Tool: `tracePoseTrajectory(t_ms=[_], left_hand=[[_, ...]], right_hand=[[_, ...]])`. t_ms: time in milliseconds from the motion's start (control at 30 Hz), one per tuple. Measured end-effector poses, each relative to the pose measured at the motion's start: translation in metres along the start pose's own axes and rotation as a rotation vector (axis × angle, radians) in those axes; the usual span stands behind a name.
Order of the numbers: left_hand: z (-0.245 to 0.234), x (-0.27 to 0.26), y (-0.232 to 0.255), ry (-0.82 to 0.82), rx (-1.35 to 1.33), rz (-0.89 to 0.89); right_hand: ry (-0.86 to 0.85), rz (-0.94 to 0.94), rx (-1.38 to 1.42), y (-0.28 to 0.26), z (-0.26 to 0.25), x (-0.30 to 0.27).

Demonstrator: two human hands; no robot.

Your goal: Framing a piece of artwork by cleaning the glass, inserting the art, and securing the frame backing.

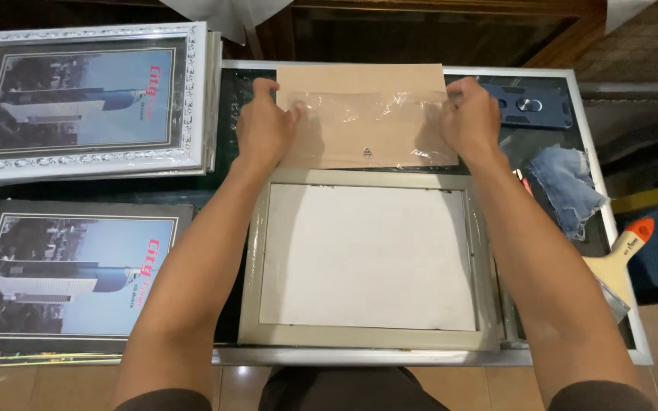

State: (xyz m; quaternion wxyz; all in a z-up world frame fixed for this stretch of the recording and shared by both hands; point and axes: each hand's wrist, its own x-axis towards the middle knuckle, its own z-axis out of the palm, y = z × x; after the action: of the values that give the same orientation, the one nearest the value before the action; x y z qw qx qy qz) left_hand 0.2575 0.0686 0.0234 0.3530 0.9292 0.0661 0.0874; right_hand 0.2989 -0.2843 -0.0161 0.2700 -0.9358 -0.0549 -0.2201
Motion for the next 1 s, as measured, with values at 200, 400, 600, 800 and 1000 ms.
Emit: tracePoseTrajectory(t_ms=[200, 400, 600, 800, 1000], left_hand=[[0.013, -0.007, 0.006, -0.212, -0.163, 0.223], [0.045, 0.013, -0.009, 0.364, 0.274, 0.728], [0.030, -0.038, 0.027, -0.164, 0.068, 0.488], [0.071, 0.022, -0.009, -0.116, 0.289, 0.549], [0.020, -0.010, 0.038, -0.303, 0.369, 0.360]], right_hand=[[0.118, 0.019, 0.129, -0.001, -0.008, 0.039], [0.045, 0.435, 0.704, 0.013, 0.002, 0.052], [0.170, -0.221, 0.083, -0.048, -0.029, -0.005], [-0.224, -0.180, 0.049, -0.077, -0.040, -0.033], [-0.546, -0.360, -0.115, -0.059, -0.034, -0.037]])
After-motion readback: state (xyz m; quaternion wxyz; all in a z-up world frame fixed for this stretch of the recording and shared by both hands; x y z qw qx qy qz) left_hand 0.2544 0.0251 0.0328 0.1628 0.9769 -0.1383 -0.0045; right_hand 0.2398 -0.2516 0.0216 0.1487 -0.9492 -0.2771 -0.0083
